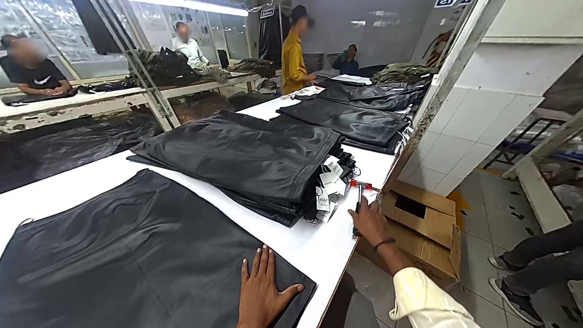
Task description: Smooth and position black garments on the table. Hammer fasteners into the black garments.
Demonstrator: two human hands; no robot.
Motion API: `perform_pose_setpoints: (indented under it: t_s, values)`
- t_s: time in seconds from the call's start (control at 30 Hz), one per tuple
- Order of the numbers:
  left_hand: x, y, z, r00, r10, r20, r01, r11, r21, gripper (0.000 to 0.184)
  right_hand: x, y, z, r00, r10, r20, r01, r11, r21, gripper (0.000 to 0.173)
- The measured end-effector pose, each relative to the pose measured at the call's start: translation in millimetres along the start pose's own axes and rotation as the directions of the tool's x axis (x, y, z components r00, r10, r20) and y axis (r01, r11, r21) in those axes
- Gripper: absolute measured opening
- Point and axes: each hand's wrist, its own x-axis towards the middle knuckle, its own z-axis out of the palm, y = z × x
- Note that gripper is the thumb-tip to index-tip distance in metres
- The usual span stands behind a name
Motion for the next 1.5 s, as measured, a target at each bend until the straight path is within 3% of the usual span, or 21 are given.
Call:
perform_pose_setpoints:
  t_s: [0.07,0.17,0.27,0.33,0.4,0.47,0.57,0.67,0.77,0.9,1.07,1.17,1.2,1.33,1.47,1.5]
  values:
    - [1,2,-3,0.999,-0.014,0.045,0.015,1.0,-0.015,0.136,15,13,3,0.985,0.108,0.135,-0.12,0.99,0.078,0.071]
    - [2,4,-10,0.992,-0.035,0.117,0.038,0.999,-0.027,0.136,1,30,-1,0.943,0.14,0.301,-0.236,0.92,0.311,0.064]
    - [2,5,-14,0.986,-0.043,0.164,0.048,0.998,-0.03,0.137,-55,39,-17,0.856,0.109,0.505,-0.43,0.693,0.579,0.054]
    - [2,5,-12,0.986,-0.044,0.16,0.049,0.998,-0.029,0.136,-95,42,-34,0.748,0.071,0.66,-0.601,0.495,0.627,0.045]
    - [2,5,-10,0.989,-0.039,0.146,0.043,0.999,-0.027,0.136,-132,46,-41,0.692,0.013,0.722,-0.637,0.483,0.601,0.039]
    - [2,5,-11,0.99,-0.036,0.135,0.041,0.999,-0.035,0.136,-159,45,-44,0.704,-0.073,0.707,-0.529,0.61,0.59,0.043]
    - [2,5,-10,0.992,-0.032,0.121,0.036,0.999,-0.029,0.136,-195,39,-43,0.833,-0.196,0.518,-0.148,0.822,0.55,0.049]
    - [1,4,-7,0.996,-0.03,0.086,0.032,0.999,-0.028,0.135,-219,27,-47,0.898,-0.383,0.215,0.241,0.839,0.487,0.047]
    - [1,4,-7,0.997,-0.027,0.074,0.029,0.999,-0.025,0.135,-233,23,-47,0.87,-0.489,0.058,0.432,0.815,0.385,0.047]
    - [1,4,-6,0.997,-0.024,0.067,0.025,0.999,-0.025,0.134,-236,29,-43,0.837,-0.506,0.209,0.462,0.858,0.226,0.045]
    - [2,4,-9,0.994,-0.035,0.107,0.039,0.999,-0.037,0.134,-235,15,-57,0.839,-0.544,0.015,0.514,0.8,0.309,0.046]
    - [1,4,-7,0.996,-0.022,0.085,0.025,0.999,-0.034,0.134,-238,22,-48,0.825,-0.534,0.184,0.509,0.844,0.167,0.045]
    - [2,4,-7,0.995,-0.023,0.093,0.026,0.999,-0.034,0.135,-237,22,-46,0.834,-0.513,0.201,0.48,0.856,0.194,0.045]
    - [2,4,-10,0.99,-0.044,0.13,0.051,0.997,-0.049,0.135,-235,7,-48,0.853,-0.522,0.015,0.49,0.81,0.323,0.049]
    - [1,4,-9,0.991,-0.034,0.13,0.039,0.999,-0.036,0.135,-229,10,-32,0.842,-0.512,0.173,0.481,0.856,0.191,0.047]
    - [2,3,-10,0.991,-0.034,0.126,0.04,0.998,-0.045,0.136,-225,9,-31,0.847,-0.509,0.153,0.48,0.857,0.187,0.047]
